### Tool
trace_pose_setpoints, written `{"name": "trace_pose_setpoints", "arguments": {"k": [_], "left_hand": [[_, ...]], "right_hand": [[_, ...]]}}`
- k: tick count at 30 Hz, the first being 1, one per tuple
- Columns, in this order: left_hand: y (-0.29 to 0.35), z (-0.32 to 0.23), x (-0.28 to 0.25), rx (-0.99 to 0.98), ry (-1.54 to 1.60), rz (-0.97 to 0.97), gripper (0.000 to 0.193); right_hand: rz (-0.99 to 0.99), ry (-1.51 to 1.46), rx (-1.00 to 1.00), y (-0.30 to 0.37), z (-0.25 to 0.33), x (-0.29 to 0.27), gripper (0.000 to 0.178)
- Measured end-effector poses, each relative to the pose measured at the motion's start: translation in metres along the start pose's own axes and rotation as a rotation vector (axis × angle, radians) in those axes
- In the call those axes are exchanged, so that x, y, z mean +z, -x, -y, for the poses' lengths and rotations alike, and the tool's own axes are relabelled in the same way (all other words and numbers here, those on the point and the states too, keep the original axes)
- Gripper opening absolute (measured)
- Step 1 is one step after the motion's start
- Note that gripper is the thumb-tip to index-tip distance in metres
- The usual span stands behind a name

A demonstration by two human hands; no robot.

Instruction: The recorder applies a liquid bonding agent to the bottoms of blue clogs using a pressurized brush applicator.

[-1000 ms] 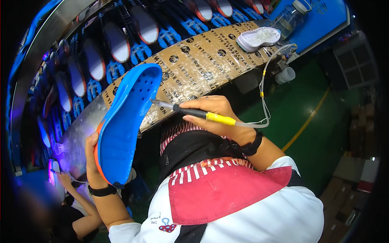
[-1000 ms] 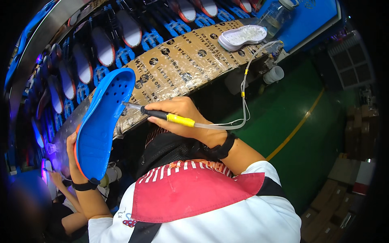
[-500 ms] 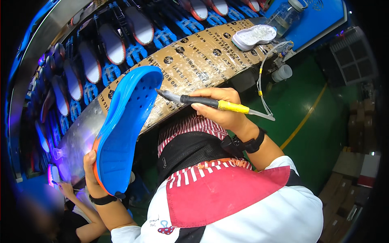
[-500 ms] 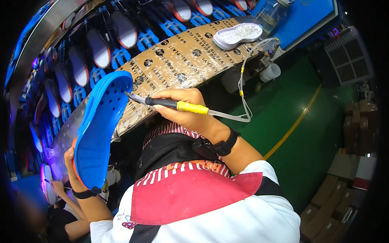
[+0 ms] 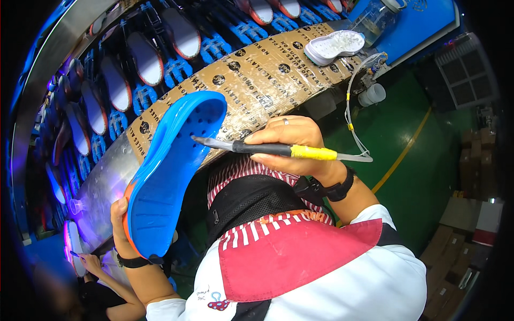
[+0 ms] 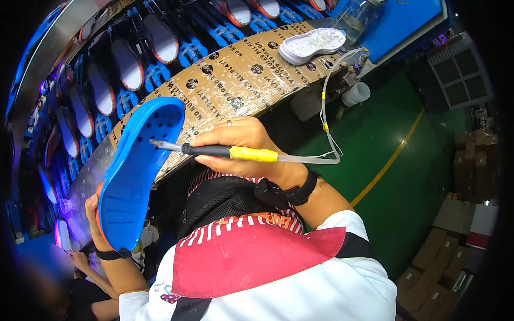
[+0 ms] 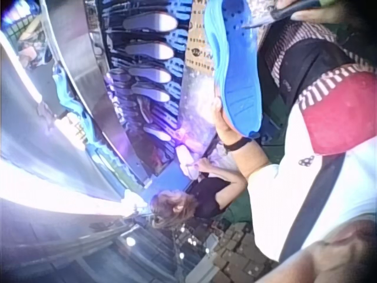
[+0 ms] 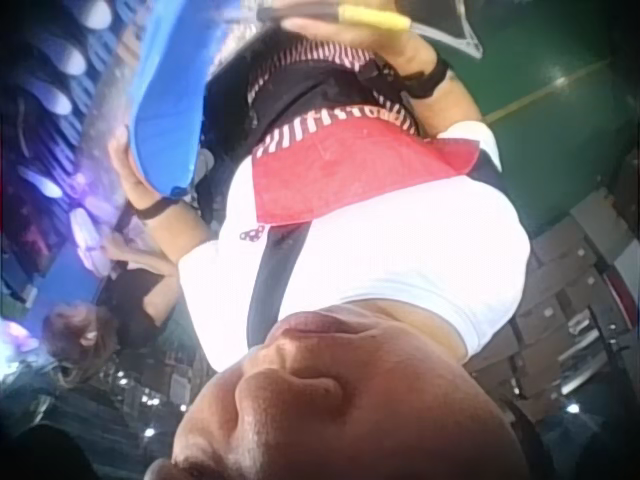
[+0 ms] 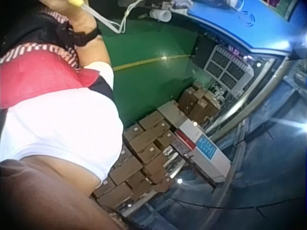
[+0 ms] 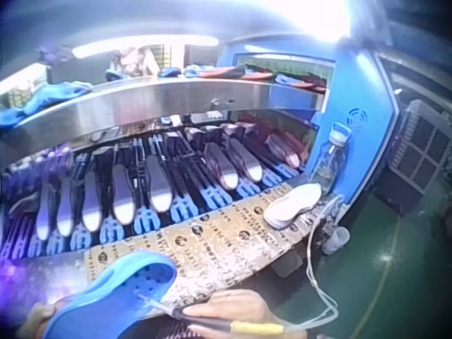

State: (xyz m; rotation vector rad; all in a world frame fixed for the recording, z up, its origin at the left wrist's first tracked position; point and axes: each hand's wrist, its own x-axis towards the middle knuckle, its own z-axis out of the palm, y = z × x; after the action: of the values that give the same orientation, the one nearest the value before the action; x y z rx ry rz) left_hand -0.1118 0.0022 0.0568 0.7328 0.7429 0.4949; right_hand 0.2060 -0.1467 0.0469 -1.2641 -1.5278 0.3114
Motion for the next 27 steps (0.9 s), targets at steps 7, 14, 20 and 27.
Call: {"name": "trace_pose_setpoints", "arguments": {"k": [7,14,20,27], "left_hand": [[0.001,0.001,0.009,-0.09,0.049,-0.101,0.057],[0.001,-0.007,0.025,-0.132,-0.063,0.005,0.056],[0.0,-0.012,0.021,-0.132,-0.091,0.016,0.055],[0.007,-0.014,0.022,-0.089,-0.063,-0.048,0.056]], "right_hand": [[0.189,-0.035,-0.186,-0.006,-0.008,0.014,0.028],[0.441,-0.104,-0.096,-0.006,-0.012,0.004,0.025],[0.347,-0.106,-0.102,-0.007,-0.014,-0.001,0.029],[0.485,-0.062,-0.079,-0.004,-0.011,-0.006,0.024]]}}
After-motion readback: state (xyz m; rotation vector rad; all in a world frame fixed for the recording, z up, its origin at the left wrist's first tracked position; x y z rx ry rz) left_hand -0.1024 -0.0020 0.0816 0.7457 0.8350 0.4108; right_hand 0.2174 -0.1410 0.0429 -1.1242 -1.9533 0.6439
